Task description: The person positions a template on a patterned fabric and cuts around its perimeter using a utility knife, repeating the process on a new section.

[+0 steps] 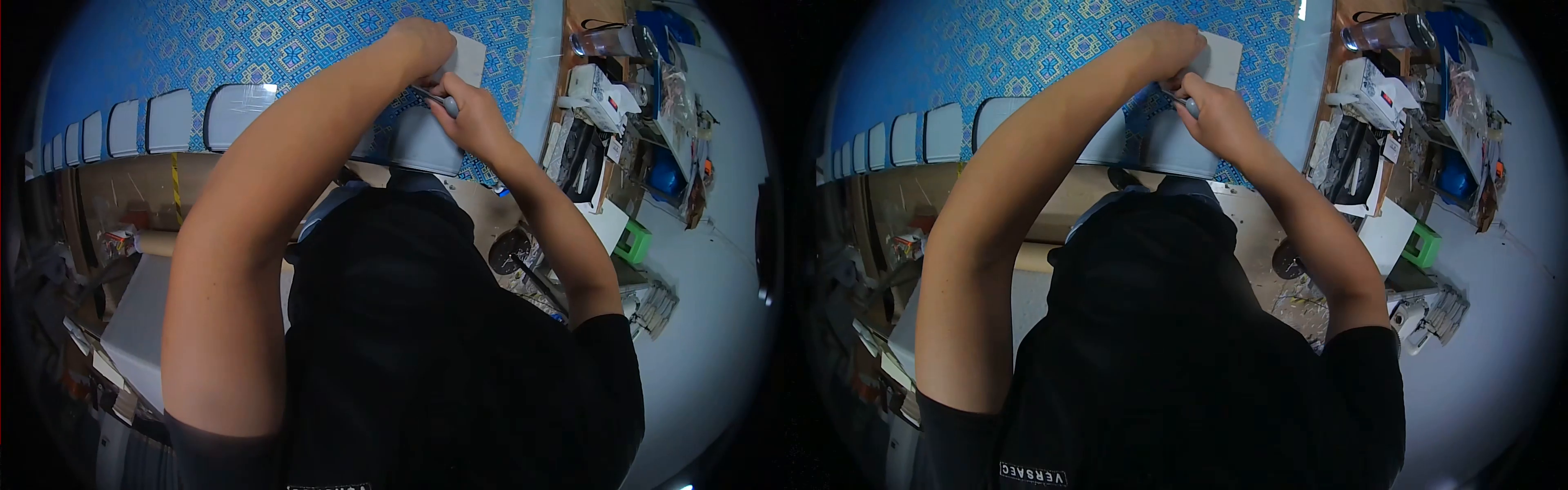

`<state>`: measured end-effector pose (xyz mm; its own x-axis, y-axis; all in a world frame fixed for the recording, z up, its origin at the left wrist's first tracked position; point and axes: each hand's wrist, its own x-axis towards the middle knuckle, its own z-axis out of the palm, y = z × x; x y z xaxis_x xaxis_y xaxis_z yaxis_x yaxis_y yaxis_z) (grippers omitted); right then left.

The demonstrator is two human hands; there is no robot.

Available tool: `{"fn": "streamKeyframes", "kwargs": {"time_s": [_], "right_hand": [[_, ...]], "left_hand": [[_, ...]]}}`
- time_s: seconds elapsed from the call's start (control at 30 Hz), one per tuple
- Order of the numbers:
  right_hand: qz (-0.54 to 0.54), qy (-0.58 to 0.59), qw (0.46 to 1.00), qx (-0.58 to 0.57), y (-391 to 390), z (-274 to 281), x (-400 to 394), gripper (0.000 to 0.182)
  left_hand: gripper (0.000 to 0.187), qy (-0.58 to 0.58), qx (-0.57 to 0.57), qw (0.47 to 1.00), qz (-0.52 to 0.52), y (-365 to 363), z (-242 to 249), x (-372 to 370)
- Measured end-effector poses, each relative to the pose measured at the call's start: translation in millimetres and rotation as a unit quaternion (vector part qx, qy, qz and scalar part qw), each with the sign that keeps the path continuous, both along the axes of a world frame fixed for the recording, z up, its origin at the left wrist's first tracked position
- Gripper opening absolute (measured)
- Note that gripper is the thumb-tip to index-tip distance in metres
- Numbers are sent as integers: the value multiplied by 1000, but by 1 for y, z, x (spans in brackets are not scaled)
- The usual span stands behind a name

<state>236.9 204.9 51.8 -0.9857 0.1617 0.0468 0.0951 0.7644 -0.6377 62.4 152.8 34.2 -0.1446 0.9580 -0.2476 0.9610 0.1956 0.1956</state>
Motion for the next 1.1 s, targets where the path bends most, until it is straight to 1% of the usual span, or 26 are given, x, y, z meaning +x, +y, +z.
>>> {"fn": "streamKeyframes", "kwargs": {"time_s": [0.03,0.1,0.13,0.17,0.2,0.27,0.3,0.37,0.4,0.47,0.5,0.53,0.57,0.6,0.7,0.83,0.9,0.97,1.1], "right_hand": [[-7,-1,1000,0,-6,1,0,21],[-82,-23,996,-15,-18,3,0,20],[-90,-23,996,-17,-23,2,0,20],[-122,-16,992,-18,-28,-1,0,20],[-154,-10,988,-20,-33,-4,0,19],[-184,-5,983,-22,-42,-6,-2,19],[-206,-2,978,-23,-46,-6,-2,19],[-211,19,977,-37,-48,-12,-2,19],[-216,37,975,-46,-48,-11,-3,19],[-216,25,975,-46,-48,-7,-4,19],[-215,11,976,-41,-46,-3,-6,19],[-222,12,974,-43,-44,-1,-10,19],[-221,-12,974,-40,-44,2,-11,19],[-220,-35,974,-36,-45,3,-12,19],[-262,-26,963,-50,-54,3,-17,19],[-325,-15,945,-24,-73,-1,-29,24],[-387,-27,921,-29,-83,2,-37,21],[-412,-17,911,-16,-89,-1,-43,21],[-452,-3,892,16,-100,-4,-55,21]], "left_hand": [[50,-4,-4,1000,-7,2,-1,-2],[48,-9,-11,1000,-21,0,0,-5],[47,-10,6,1000,-25,-2,1,-5],[45,-10,22,999,-29,-2,4,-6],[45,-10,20,999,-37,-2,5,-7],[42,-32,-6,999,-39,0,8,-10],[42,-30,-9,999,-43,4,2,-10],[55,-31,-34,998,-45,11,-10,-12],[55,-28,-38,998,-47,13,-4,-14],[52,-21,-79,992,-92,17,8,-17],[52,-18,-81,992,-98,17,18,-18],[45,-7,-81,992,-99,17,26,-17],[39,1,-83,991,-103,16,32,-15],[39,0,-86,990,-116,19,32,-17],[40,7,-98,984,-151,23,32,-20],[40,-10,-103,980,-169,27,33,-26],[39,-20,-98,978,-184,29,31,-29],[39,-28,-85,980,-176,30,27,-30],[42,-36,-79,974,-208,37,12,-33]]}}
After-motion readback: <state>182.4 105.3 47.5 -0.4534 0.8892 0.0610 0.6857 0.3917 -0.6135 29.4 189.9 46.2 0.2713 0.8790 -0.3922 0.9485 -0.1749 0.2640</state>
